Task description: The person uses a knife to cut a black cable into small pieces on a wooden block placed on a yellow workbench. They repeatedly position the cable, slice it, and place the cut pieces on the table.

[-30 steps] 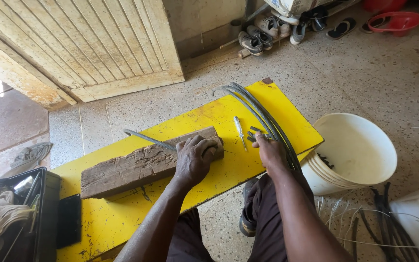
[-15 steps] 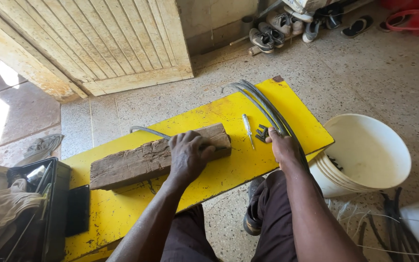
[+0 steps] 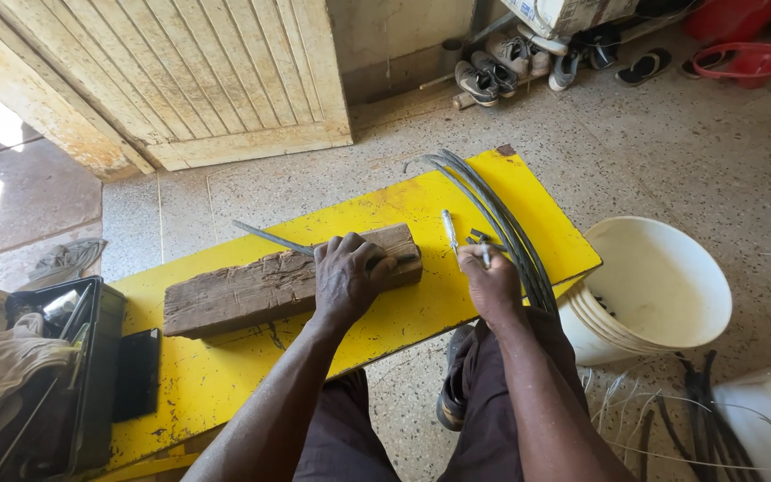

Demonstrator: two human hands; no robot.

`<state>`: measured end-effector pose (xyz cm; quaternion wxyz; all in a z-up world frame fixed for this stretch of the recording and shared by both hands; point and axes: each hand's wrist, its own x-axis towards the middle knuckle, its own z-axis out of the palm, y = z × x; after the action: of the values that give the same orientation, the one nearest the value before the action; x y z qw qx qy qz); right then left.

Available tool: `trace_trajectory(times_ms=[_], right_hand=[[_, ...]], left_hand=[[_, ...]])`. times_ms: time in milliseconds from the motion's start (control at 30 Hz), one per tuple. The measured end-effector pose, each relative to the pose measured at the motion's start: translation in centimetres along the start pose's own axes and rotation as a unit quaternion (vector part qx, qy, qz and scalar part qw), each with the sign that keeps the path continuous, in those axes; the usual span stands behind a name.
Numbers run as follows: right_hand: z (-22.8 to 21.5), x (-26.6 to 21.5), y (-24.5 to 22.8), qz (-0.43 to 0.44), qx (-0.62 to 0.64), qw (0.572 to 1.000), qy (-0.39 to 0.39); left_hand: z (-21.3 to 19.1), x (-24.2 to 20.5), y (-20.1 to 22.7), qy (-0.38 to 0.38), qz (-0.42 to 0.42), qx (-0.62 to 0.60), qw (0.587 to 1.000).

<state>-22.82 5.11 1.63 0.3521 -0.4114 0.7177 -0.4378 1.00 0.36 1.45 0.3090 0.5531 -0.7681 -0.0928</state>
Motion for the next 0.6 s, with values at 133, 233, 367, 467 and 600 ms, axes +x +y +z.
trace_trajectory(times_ms=[133, 233, 367, 467, 600], right_hand=[[2.1, 0.1, -0.2, -0.035, 0.0, 0.999, -0.038], [3.8, 1.3, 0.9, -0.064, 0.033, 0.996, -0.055], [4.5, 1.2, 0.3, -0.073, 0.035, 0.993, -0.082], [4.5, 0.9, -0.3, -0.056, 0.034, 0.994, -0.082], [4.9, 1.4, 0.1, -0.042, 0.034, 0.996, -0.077]], left_hand=[[0.4, -0.1, 0.0, 0.005, 0.004, 0.003, 1.0], [0.6, 0.0, -0.3, -0.008, 0.009, -0.002, 1.0], [0.7, 0.2, -0.5, -0.015, 0.018, -0.016, 1.0], [0.8, 0.2, -0.6, -0.016, 0.018, -0.012, 1.0], [0.7, 0.1, -0.3, -0.002, 0.03, -0.018, 0.999]])
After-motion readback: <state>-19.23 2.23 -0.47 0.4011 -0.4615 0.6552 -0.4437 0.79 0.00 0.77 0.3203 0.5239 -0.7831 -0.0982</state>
